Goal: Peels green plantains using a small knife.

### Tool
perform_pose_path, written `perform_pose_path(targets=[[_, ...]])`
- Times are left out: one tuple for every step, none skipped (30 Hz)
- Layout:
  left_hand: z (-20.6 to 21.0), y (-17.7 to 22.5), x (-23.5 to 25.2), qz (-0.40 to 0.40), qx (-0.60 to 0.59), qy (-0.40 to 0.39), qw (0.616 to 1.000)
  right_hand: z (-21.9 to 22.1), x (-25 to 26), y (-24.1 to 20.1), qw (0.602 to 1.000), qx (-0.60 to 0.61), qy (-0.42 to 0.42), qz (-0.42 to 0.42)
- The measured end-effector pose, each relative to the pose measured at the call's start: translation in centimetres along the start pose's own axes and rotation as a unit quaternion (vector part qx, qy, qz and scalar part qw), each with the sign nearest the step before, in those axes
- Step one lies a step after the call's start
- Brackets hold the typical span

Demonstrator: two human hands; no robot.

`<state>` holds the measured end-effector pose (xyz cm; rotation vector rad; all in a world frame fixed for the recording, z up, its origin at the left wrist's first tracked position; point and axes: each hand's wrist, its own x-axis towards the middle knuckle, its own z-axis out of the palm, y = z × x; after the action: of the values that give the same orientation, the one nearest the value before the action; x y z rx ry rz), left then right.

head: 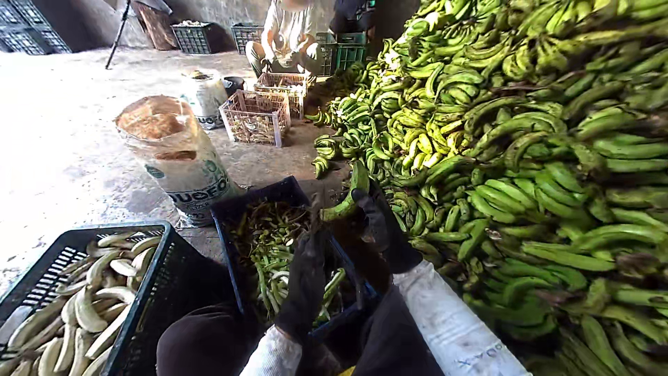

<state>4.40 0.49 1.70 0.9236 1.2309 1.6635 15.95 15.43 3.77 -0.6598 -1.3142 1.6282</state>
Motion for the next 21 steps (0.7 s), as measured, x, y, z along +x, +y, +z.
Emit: perform_pose_path(targets=[[-0.8, -1.8, 0.0, -0.093, 0.050, -0.002, 0.994, 0.2, 0.1, -0.1, 0.999, 0.034, -0.011, 0.004], [-1.5, -3.4, -0.1, -0.177, 0.082, -0.004, 0.981, 0.3, 0.3, -0.3, 0.996, 0.078, -0.029, 0.009], [-2.1, -4.7, 0.0, -0.226, 0.088, -0.004, 0.970, 0.3, 0.9, -0.7, 0.991, 0.126, -0.050, 0.015], [-2.7, -5.3, 0.1, -0.234, 0.089, -0.010, 0.968, 0.2, 1.7, -1.2, 0.987, 0.146, -0.068, 0.025], [-3.1, -5.1, 0.0, -0.207, 0.093, -0.017, 0.974, 0.2, 2.4, -1.5, 0.985, 0.156, -0.065, 0.041], [-3.4, -4.4, -0.1, -0.164, 0.102, -0.027, 0.981, 0.1, 2.7, -1.4, 0.985, 0.154, -0.049, 0.065], [-3.6, -3.2, 0.1, -0.117, 0.111, -0.036, 0.986, 0.1, 3.0, -1.3, 0.984, 0.145, -0.028, 0.097], [-4.0, -2.0, 0.6, -0.068, 0.136, -0.054, 0.987, 0.1, 3.2, -1.1, 0.983, 0.136, -0.010, 0.123], [-4.5, -0.9, 1.2, -0.017, 0.184, -0.076, 0.980, 0.2, 3.4, -0.8, 0.983, 0.127, -0.004, 0.135], [-4.8, 0.1, 1.8, 0.028, 0.244, -0.093, 0.965, 0.3, 3.5, -0.5, 0.982, 0.119, -0.004, 0.145], [-5.1, 1.0, 2.3, 0.059, 0.309, -0.104, 0.943, 0.5, 3.4, -0.2, 0.982, 0.113, -0.003, 0.154], [-5.1, 1.7, 2.5, 0.078, 0.367, -0.109, 0.920, 0.7, 3.3, 0.2, 0.980, 0.114, -0.007, 0.164], [-5.1, 2.1, 2.7, 0.084, 0.415, -0.113, 0.899, 0.8, 3.1, 0.7, 0.978, 0.113, -0.016, 0.174], [-5.2, 2.1, 2.9, 0.088, 0.447, -0.114, 0.883, 1.0, 3.0, 1.2, 0.978, 0.108, -0.028, 0.176], [-5.2, 2.0, 3.2, 0.086, 0.468, -0.114, 0.872, 1.0, 2.8, 1.8, 0.978, 0.106, -0.046, 0.172], [-5.3, 1.8, 3.5, 0.080, 0.481, -0.113, 0.866, 1.1, 2.6, 2.4, 0.979, 0.107, -0.061, 0.161], [-5.3, 1.5, 3.7, 0.073, 0.493, -0.108, 0.860, 1.2, 2.3, 3.0, 0.980, 0.113, -0.069, 0.148], [-5.4, 1.4, 3.9, 0.067, 0.507, -0.097, 0.854, 1.5, 2.0, 3.5, 0.981, 0.120, -0.069, 0.133], [-5.4, 1.4, 4.1, 0.063, 0.526, -0.075, 0.845, 2.2, 1.7, 3.9, 0.983, 0.127, -0.054, 0.124], [-5.5, 1.5, 4.5, 0.054, 0.549, -0.047, 0.833, 2.9, 1.4, 4.3, 0.984, 0.129, -0.041, 0.117], [-5.8, 1.7, 5.0, 0.035, 0.572, -0.016, 0.819, 3.3, 1.1, 4.8, 0.984, 0.135, -0.039, 0.111]])
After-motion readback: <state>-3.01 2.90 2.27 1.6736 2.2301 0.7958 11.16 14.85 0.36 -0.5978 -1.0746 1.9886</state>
